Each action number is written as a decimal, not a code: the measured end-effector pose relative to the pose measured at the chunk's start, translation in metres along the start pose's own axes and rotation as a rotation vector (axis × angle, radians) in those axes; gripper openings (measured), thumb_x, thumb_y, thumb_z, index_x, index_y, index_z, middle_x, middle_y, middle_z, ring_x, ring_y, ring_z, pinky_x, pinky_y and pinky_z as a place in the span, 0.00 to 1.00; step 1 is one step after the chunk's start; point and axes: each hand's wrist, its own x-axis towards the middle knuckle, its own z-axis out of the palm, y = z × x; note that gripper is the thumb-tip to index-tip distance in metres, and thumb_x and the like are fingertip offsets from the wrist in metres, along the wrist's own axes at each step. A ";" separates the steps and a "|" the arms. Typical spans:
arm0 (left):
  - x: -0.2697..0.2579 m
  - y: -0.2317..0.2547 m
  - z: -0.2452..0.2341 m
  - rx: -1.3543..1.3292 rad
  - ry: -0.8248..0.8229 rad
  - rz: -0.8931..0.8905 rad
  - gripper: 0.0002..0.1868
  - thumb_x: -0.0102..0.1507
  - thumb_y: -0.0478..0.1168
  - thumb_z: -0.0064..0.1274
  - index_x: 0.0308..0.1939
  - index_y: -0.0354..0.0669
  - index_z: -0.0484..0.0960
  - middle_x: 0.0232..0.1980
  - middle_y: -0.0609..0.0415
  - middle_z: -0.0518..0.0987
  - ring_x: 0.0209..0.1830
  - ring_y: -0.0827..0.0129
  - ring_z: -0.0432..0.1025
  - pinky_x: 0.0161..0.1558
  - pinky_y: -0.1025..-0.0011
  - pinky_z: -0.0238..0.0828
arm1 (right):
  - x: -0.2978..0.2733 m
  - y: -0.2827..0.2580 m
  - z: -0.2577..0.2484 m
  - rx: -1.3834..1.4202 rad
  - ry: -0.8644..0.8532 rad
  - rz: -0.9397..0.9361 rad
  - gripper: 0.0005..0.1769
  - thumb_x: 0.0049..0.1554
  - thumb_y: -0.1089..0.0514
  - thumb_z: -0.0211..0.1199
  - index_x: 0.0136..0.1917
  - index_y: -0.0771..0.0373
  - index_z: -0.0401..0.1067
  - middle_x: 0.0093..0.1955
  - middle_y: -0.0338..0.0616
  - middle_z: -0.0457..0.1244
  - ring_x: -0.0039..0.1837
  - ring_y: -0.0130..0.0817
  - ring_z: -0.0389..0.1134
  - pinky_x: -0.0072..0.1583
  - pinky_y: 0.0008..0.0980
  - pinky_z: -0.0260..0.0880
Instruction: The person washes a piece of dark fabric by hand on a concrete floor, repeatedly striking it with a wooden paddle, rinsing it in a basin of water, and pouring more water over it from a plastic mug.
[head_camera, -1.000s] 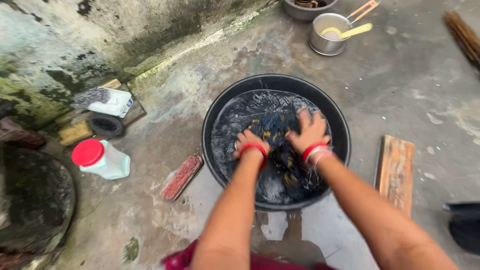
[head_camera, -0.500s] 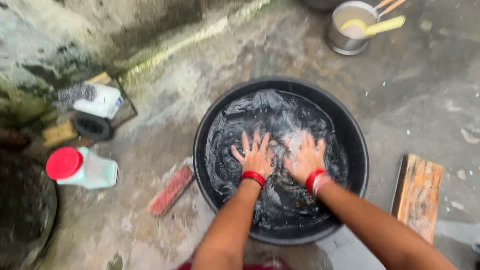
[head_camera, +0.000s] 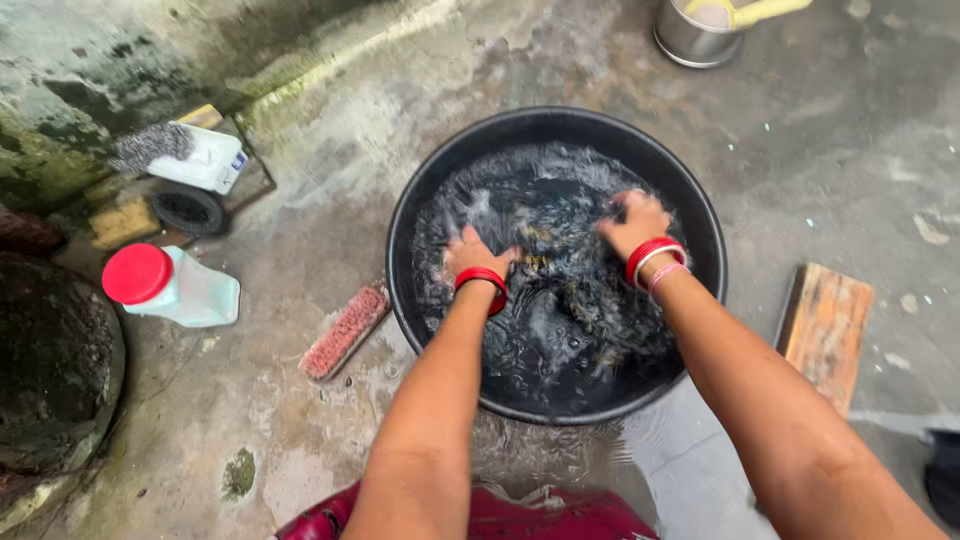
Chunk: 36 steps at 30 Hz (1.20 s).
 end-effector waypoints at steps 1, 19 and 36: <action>0.013 -0.004 0.000 -0.028 -0.085 -0.012 0.46 0.49 0.51 0.71 0.69 0.50 0.67 0.63 0.38 0.72 0.66 0.47 0.64 0.62 0.48 0.59 | 0.003 0.008 0.002 0.051 0.006 0.031 0.44 0.43 0.43 0.75 0.67 0.64 0.66 0.66 0.58 0.62 0.68 0.51 0.63 0.67 0.52 0.59; -0.019 0.103 -0.240 -0.779 -0.594 1.012 0.22 0.42 0.24 0.59 0.40 0.41 0.78 0.36 0.64 0.74 0.37 0.76 0.70 0.36 0.73 0.73 | -0.035 -0.044 -0.206 0.502 -0.298 -0.537 0.32 0.36 0.71 0.70 0.56 0.60 0.72 0.48 0.35 0.67 0.53 0.30 0.69 0.60 0.32 0.69; -0.056 0.047 0.007 0.333 -0.455 0.367 0.46 0.63 0.65 0.47 0.78 0.58 0.45 0.83 0.50 0.41 0.83 0.47 0.31 0.72 0.28 0.29 | -0.040 -0.023 0.035 -0.547 -0.060 -0.262 0.49 0.55 0.31 0.54 0.81 0.56 0.50 0.84 0.57 0.40 0.83 0.51 0.38 0.72 0.66 0.36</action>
